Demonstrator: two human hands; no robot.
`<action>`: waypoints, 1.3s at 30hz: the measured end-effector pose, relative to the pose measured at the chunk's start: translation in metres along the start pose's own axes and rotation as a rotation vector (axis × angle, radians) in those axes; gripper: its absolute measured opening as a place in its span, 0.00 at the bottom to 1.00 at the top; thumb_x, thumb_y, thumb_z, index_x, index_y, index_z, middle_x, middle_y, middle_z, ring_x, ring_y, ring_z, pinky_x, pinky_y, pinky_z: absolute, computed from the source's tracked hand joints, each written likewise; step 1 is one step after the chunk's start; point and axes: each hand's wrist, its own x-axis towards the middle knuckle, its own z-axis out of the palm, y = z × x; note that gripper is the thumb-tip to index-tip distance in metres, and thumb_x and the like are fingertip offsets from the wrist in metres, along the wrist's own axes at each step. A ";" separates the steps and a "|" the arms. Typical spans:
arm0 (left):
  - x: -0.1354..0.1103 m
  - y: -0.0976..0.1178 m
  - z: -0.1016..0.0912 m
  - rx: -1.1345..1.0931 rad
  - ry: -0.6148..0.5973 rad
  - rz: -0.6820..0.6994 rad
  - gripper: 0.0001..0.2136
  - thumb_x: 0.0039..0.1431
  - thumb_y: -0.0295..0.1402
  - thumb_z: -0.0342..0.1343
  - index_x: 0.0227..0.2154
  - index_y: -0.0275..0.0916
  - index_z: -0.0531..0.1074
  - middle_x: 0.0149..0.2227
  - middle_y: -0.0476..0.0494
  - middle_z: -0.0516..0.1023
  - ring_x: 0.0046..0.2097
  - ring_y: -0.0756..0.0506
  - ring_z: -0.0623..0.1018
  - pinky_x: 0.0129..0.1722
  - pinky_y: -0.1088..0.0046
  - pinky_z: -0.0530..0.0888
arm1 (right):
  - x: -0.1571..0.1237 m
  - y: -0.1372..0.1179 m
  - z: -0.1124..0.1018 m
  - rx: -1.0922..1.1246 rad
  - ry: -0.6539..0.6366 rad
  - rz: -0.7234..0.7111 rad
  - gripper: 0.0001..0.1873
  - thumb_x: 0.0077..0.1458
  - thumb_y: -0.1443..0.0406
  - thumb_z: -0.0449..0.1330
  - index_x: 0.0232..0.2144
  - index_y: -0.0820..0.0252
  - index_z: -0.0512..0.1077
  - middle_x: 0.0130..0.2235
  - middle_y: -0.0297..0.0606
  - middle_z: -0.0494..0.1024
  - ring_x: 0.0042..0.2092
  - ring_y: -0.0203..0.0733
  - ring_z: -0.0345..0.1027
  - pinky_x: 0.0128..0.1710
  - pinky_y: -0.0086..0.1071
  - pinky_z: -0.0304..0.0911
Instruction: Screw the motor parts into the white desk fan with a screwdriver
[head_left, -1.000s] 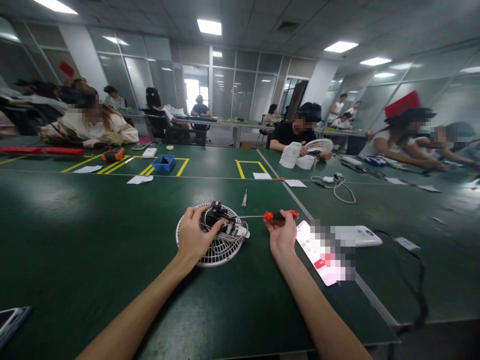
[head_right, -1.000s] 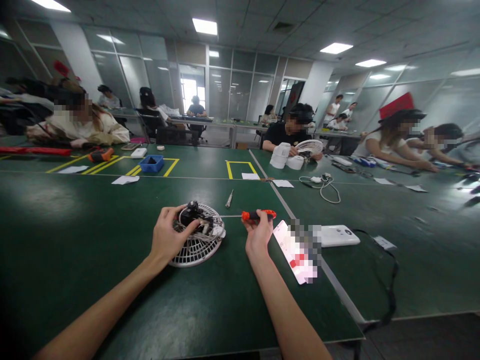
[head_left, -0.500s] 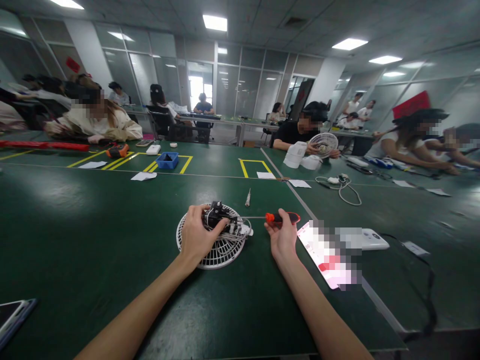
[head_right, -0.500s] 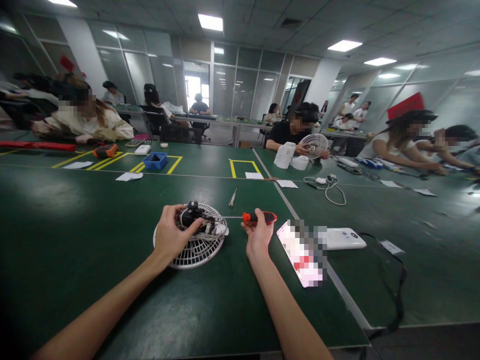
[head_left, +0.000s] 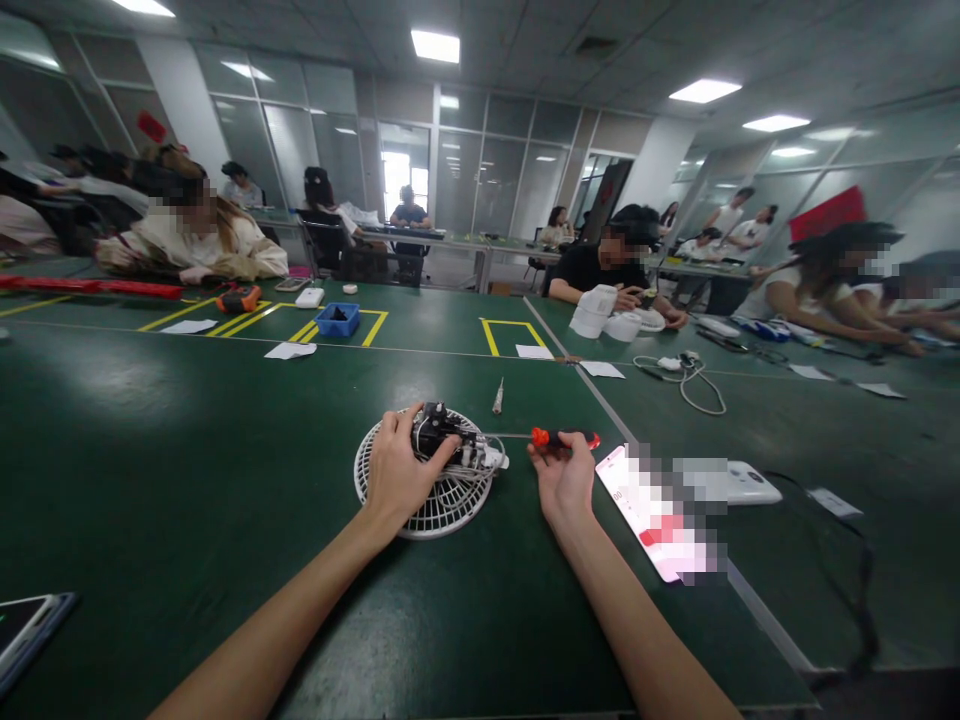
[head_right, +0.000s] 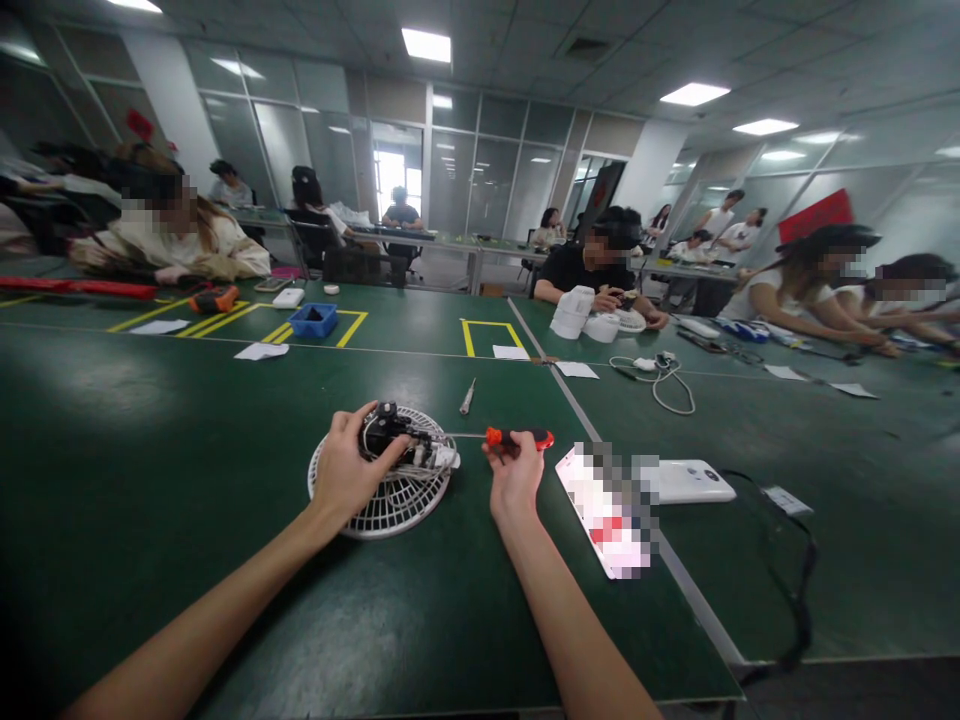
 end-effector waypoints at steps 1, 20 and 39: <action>0.000 0.000 0.000 0.002 -0.007 -0.004 0.30 0.58 0.54 0.60 0.58 0.40 0.69 0.47 0.39 0.71 0.49 0.35 0.76 0.51 0.51 0.75 | 0.000 0.000 0.000 -0.007 0.010 -0.005 0.13 0.40 0.64 0.64 0.29 0.56 0.64 0.24 0.25 0.72 0.28 0.35 0.71 0.29 0.29 0.71; 0.009 -0.005 -0.008 -0.234 -0.140 0.042 0.25 0.55 0.42 0.62 0.54 0.41 0.67 0.52 0.38 0.75 0.56 0.37 0.75 0.60 0.52 0.70 | -0.003 -0.004 0.001 0.008 0.004 0.006 0.11 0.41 0.63 0.61 0.31 0.56 0.68 0.26 0.26 0.73 0.28 0.35 0.70 0.28 0.27 0.68; 0.026 -0.022 -0.026 -0.366 -0.356 -0.006 0.28 0.44 0.44 0.72 0.47 0.43 0.69 0.44 0.43 0.77 0.48 0.40 0.78 0.50 0.60 0.74 | -0.005 -0.001 0.001 -0.028 -0.025 -0.018 0.15 0.41 0.59 0.64 0.33 0.56 0.68 0.29 0.29 0.75 0.31 0.36 0.72 0.30 0.29 0.69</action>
